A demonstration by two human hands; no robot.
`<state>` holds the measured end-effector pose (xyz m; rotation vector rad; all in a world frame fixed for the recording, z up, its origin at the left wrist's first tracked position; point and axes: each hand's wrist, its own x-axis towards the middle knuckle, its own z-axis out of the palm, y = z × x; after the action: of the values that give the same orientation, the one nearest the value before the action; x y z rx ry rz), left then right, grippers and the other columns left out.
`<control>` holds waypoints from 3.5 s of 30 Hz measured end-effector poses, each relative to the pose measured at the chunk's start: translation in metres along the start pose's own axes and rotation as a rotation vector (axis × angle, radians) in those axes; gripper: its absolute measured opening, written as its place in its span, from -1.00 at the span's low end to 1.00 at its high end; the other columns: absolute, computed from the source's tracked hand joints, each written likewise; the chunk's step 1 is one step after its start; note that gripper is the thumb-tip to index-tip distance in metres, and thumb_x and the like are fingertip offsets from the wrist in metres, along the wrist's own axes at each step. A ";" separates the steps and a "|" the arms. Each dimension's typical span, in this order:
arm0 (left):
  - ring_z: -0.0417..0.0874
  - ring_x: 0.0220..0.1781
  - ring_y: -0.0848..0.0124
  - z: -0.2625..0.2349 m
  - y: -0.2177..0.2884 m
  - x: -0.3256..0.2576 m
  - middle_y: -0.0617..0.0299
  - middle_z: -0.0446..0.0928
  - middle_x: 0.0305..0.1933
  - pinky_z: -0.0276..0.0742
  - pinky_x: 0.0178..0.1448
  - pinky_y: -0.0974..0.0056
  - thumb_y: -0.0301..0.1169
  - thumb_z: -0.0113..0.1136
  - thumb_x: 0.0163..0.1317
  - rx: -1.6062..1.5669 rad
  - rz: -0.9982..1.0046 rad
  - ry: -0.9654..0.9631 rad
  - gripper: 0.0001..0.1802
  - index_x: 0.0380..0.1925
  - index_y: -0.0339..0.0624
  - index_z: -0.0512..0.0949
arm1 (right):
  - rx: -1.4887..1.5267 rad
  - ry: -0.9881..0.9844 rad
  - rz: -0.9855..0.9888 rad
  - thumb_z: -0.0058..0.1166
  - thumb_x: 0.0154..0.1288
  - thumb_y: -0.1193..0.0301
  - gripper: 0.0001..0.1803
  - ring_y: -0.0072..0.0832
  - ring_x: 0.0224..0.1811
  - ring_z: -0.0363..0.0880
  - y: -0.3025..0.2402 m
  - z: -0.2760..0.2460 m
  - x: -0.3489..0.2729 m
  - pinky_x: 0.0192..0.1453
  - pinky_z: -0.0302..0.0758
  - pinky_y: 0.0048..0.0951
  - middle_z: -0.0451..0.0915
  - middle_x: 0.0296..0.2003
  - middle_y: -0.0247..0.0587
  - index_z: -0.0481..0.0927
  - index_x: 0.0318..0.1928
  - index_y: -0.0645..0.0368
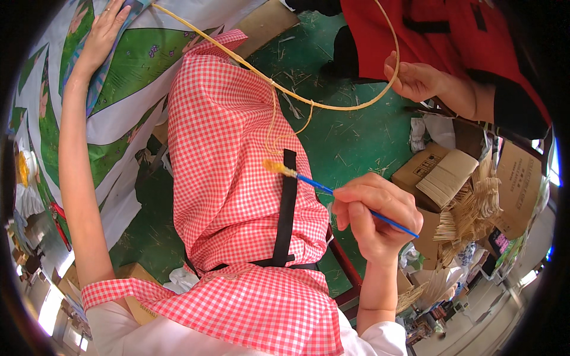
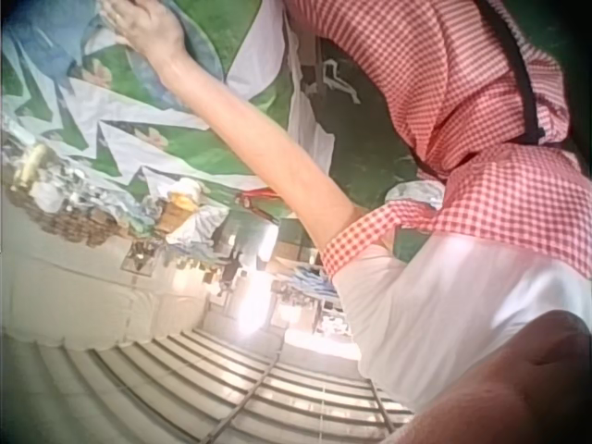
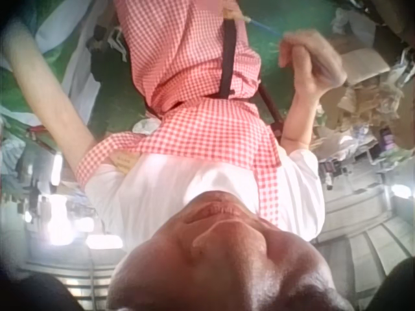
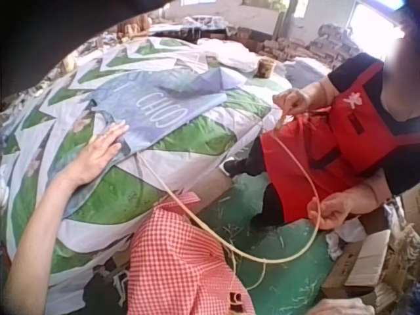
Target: The recorder is assembling and painting decorative kites in a factory or workshop setting, gluing parts and applying yellow paint to the frame.
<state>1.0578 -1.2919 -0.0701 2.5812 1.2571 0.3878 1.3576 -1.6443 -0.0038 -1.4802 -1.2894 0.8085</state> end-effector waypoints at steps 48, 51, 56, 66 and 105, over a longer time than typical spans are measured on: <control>0.12 0.50 0.17 0.001 -0.001 0.000 0.02 0.21 0.42 -0.06 0.51 0.16 -0.24 -0.15 0.45 0.009 0.021 0.007 -0.51 0.31 -0.17 0.27 | 0.720 0.216 0.371 -0.06 0.35 0.61 -0.81 -0.51 -0.50 0.48 0.076 -0.006 -0.031 -0.56 0.54 -0.55 0.50 -0.30 0.02 0.59 -0.17 0.49; 0.12 0.50 0.18 0.000 0.001 0.000 0.03 0.21 0.42 -0.06 0.51 0.15 -0.22 -0.16 0.45 0.017 0.017 0.001 -0.50 0.31 -0.17 0.27 | 0.677 0.257 0.375 -0.07 0.36 0.60 -0.81 -0.52 -0.50 0.47 0.078 -0.016 -0.034 -0.55 0.53 -0.57 0.49 -0.29 0.01 0.59 -0.16 0.48; 0.11 0.51 0.19 -0.001 0.003 -0.001 0.04 0.21 0.42 -0.08 0.51 0.15 -0.21 -0.17 0.45 0.024 0.005 -0.007 -0.50 0.32 -0.16 0.26 | 0.805 0.384 0.381 -0.12 0.39 0.57 -0.77 -0.61 -0.51 0.36 0.082 -0.042 -0.047 -0.56 0.50 -0.67 0.43 -0.28 -0.07 0.55 -0.07 0.43; 0.11 0.50 0.17 0.000 0.003 -0.001 0.03 0.22 0.42 -0.05 0.51 0.16 -0.21 -0.16 0.45 0.012 0.012 -0.004 -0.50 0.32 -0.17 0.26 | 0.645 0.229 0.260 -0.12 0.38 0.63 -0.78 -0.49 -0.51 0.52 0.056 0.015 0.004 -0.54 0.55 -0.53 0.52 -0.29 0.03 0.58 -0.12 0.51; 0.12 0.50 0.16 0.001 -0.001 0.000 0.04 0.22 0.42 -0.04 0.50 0.13 -0.20 -0.16 0.45 0.022 0.023 0.001 -0.50 0.33 -0.13 0.25 | 0.345 0.336 -0.004 -0.18 0.35 0.68 -0.78 -0.47 -0.63 0.49 0.013 0.001 -0.016 -0.64 0.46 -0.59 0.46 -0.30 0.09 0.53 -0.13 0.55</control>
<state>1.0572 -1.2919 -0.0717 2.6169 1.2394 0.3815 1.3573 -1.6596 -0.0180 -1.2687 -0.8537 0.7029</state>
